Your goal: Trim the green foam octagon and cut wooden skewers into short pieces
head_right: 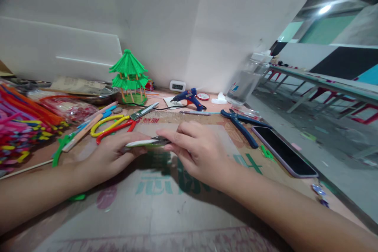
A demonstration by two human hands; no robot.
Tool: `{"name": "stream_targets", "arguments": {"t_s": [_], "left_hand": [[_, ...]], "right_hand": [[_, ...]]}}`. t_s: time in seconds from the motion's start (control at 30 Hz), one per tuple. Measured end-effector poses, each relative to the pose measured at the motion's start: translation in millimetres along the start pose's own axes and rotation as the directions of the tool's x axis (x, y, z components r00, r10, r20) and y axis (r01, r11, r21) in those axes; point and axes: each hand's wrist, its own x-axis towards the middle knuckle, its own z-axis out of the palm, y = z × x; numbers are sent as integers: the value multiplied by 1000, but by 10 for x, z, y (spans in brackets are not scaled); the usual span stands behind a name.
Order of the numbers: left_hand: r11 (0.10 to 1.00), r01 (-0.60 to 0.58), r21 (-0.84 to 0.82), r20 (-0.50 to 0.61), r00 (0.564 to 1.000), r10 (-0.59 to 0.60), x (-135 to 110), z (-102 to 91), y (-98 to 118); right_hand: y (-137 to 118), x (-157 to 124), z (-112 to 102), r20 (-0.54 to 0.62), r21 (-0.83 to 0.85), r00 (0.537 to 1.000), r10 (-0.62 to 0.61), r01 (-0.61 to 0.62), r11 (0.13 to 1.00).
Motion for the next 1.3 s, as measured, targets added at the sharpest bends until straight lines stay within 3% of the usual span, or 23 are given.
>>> {"name": "stream_targets", "arguments": {"t_s": [0.5,1.3], "left_hand": [[997,-61,43,15,998,61,-26,9,-20],[999,-31,37,27,999,30,-30,13,-11]], "right_hand": [[-22,-19,14,26,-33,999,-45,46,998],[-3,-16,32,42,-70,997,-59,61,996]]}}
